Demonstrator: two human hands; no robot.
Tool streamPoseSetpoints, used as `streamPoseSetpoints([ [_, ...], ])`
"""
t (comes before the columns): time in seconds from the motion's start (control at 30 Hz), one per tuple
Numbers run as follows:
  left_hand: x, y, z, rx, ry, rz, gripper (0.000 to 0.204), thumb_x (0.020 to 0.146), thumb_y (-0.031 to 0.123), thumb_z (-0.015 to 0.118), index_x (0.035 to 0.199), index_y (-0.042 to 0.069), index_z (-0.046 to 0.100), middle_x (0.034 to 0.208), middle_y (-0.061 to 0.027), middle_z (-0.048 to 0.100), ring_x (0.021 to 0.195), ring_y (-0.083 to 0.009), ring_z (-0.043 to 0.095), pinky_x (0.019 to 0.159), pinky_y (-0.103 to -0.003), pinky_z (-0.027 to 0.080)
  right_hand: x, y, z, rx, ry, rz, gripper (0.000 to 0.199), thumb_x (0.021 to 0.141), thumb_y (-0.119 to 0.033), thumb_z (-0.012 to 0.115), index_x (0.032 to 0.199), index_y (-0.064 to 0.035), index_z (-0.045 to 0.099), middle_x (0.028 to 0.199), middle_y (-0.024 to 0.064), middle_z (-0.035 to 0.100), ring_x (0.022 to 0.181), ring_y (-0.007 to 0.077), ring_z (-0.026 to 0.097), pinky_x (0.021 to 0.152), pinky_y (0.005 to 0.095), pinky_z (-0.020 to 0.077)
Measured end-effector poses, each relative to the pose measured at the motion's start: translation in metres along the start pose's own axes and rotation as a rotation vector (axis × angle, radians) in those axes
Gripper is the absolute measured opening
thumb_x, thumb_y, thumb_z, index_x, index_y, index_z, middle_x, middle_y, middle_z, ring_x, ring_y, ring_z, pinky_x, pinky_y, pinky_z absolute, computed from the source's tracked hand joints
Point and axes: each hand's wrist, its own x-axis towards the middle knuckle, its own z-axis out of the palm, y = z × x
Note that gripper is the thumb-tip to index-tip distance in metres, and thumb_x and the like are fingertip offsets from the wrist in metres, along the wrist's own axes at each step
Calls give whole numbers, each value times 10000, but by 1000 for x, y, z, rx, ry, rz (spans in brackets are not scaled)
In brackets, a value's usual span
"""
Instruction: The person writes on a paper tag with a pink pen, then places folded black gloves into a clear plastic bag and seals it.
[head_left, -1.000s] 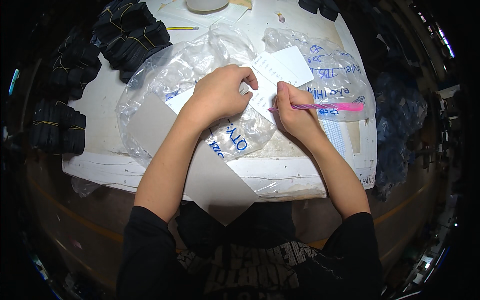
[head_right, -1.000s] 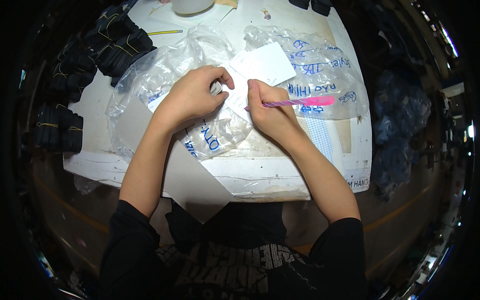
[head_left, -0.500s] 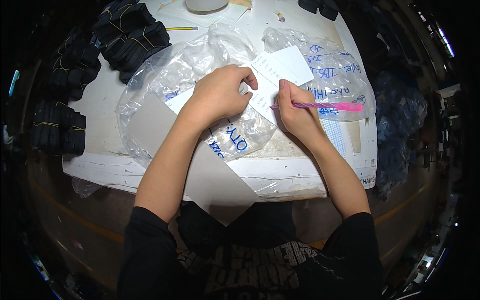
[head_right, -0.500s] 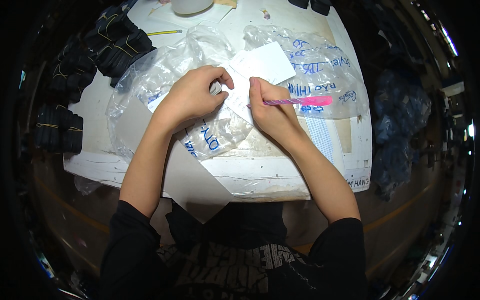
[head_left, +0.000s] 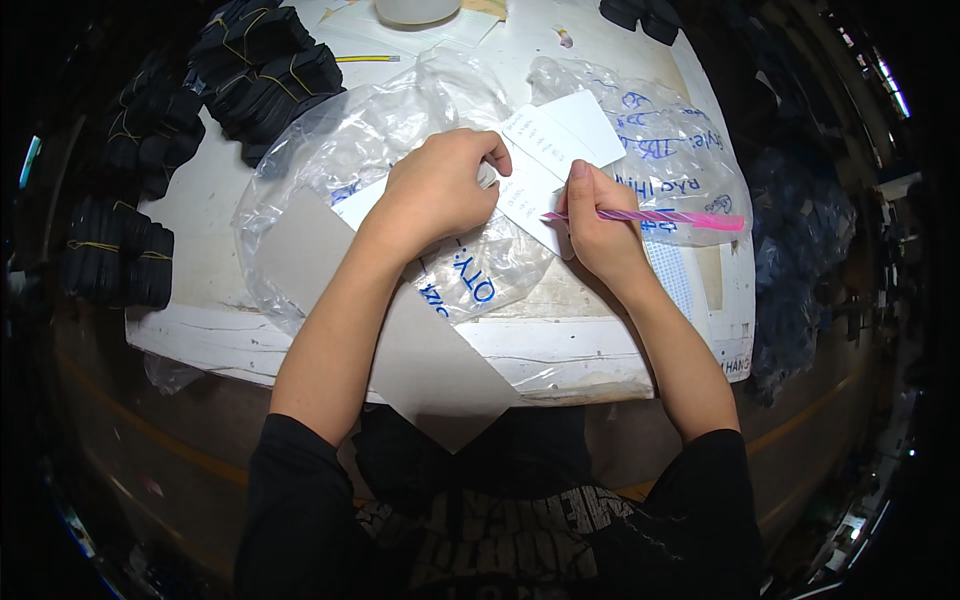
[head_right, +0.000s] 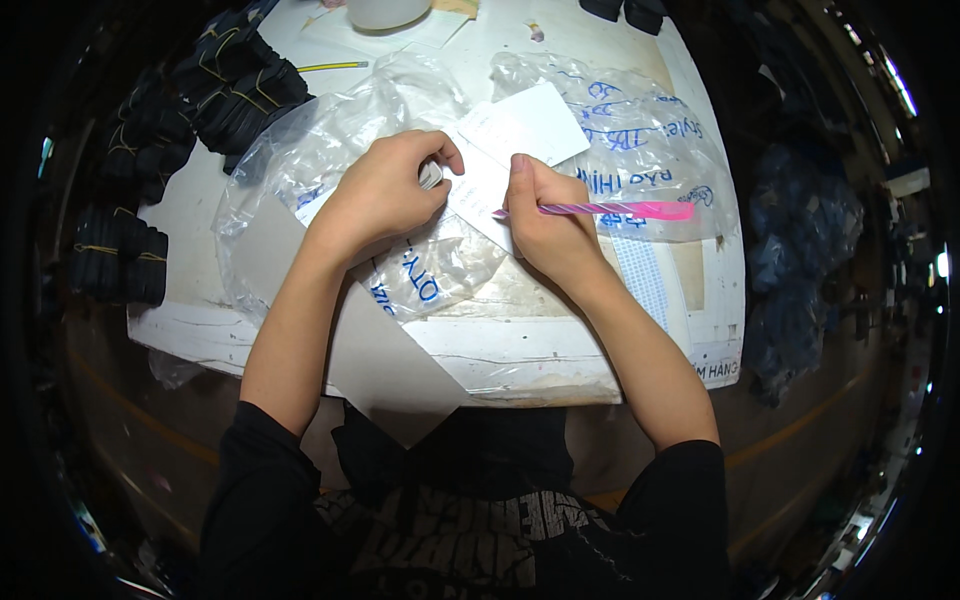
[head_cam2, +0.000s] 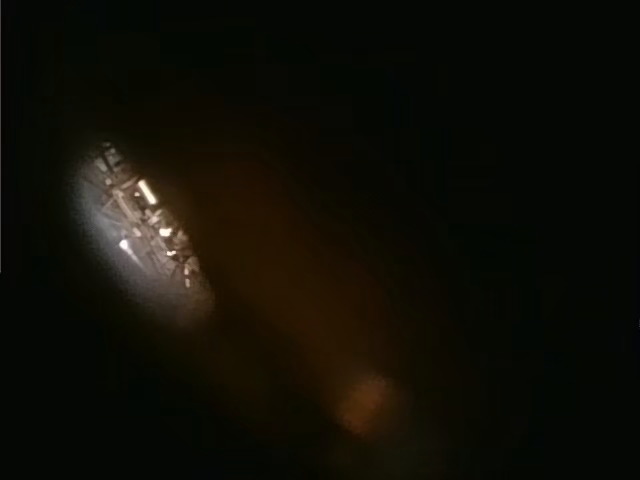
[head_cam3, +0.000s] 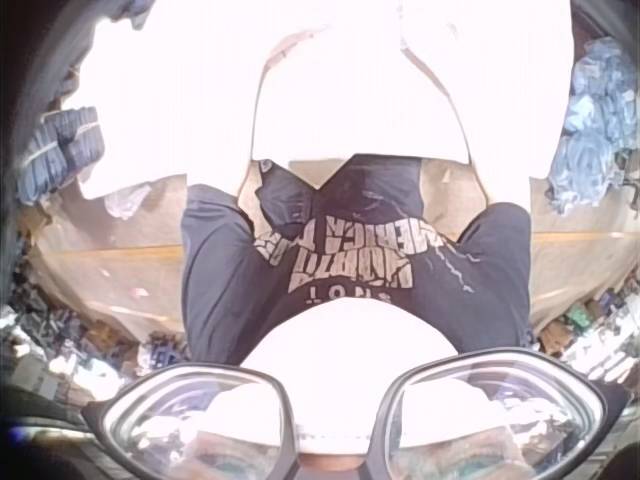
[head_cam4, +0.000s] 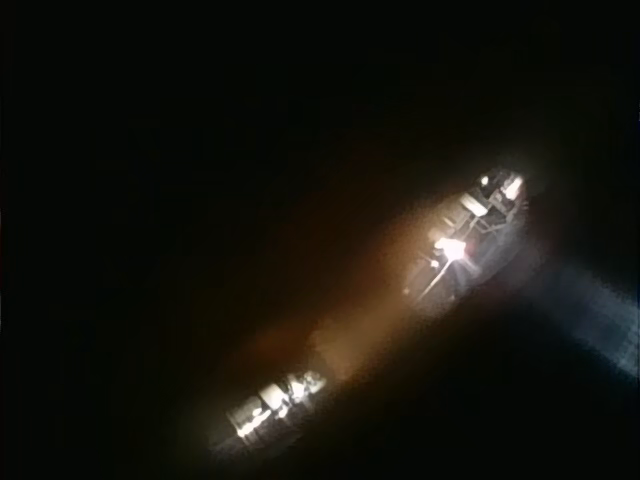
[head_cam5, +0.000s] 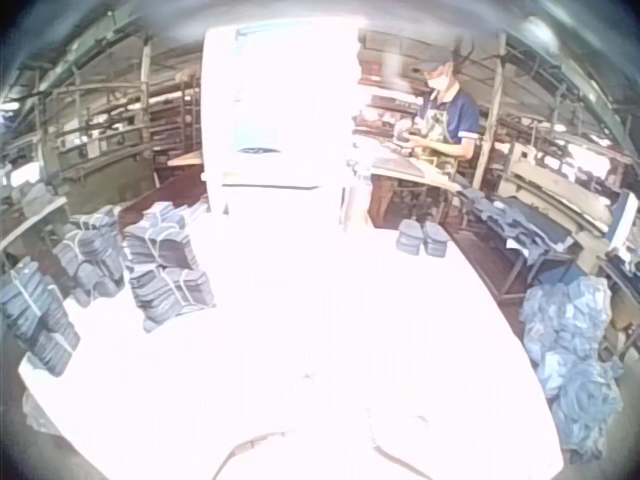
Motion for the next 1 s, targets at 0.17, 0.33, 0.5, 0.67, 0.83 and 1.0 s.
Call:
streamPoseSetpoints([
  [0.17, -1, -1, 2, -50, 30, 25, 232, 839, 103, 722, 1062, 45, 748, 1098, -199, 759, 1078, -366, 717, 946, -411, 556, 0, -3, 1, 24, -80, 17, 426, 1157, -256, 492, 854, 23, 603, 648, 86, 575, 619, 130, 530, 607, 353, 460],
  [0.33, 1, -2, 1, 9, -8, 5, 266, 841, 153, 720, 1104, 144, 758, 1171, -114, 762, 1102, -342, 727, 927, -451, 585, 1, -2, 1, -45, -142, 37, 387, 1147, -238, 508, 904, 40, 625, 651, 103, 577, 619, 131, 524, 612, 357, 464],
  [0.5, 2, -4, 2, 21, -3, 18, 269, 838, 154, 721, 1105, 143, 758, 1167, -118, 762, 1095, -342, 728, 923, -450, 587, 1, -1, 2, -25, -123, 25, 369, 1144, -229, 516, 931, 44, 643, 653, 111, 582, 620, 128, 508, 607, 360, 457],
  [0.67, 2, -4, 2, 13, -4, 16, 268, 841, 152, 723, 1106, 141, 757, 1177, -119, 762, 1100, -341, 728, 930, -448, 587, 0, -1, 1, -47, -111, 29, 365, 1144, -223, 514, 938, 48, 645, 652, 111, 582, 619, 127, 508, 603, 361, 455],
  [0.83, 0, -1, 1, 2, -1, 6, 256, 844, 134, 720, 1097, 109, 751, 1165, -144, 759, 1114, -348, 721, 948, -435, 575, 1, -1, 2, -35, -74, 24, 362, 1142, -225, 517, 941, 47, 646, 646, 113, 570, 619, 126, 498, 598, 363, 449],
  [1.0, 0, 0, 1, -23, 7, 18, 233, 848, 109, 719, 1071, 47, 741, 1123, -196, 756, 1113, -364, 710, 970, -417, 553, 1, -1, 2, -31, -73, 25, 361, 1141, -225, 520, 935, 44, 642, 642, 119, 563, 618, 120, 489, 594, 362, 442],
])
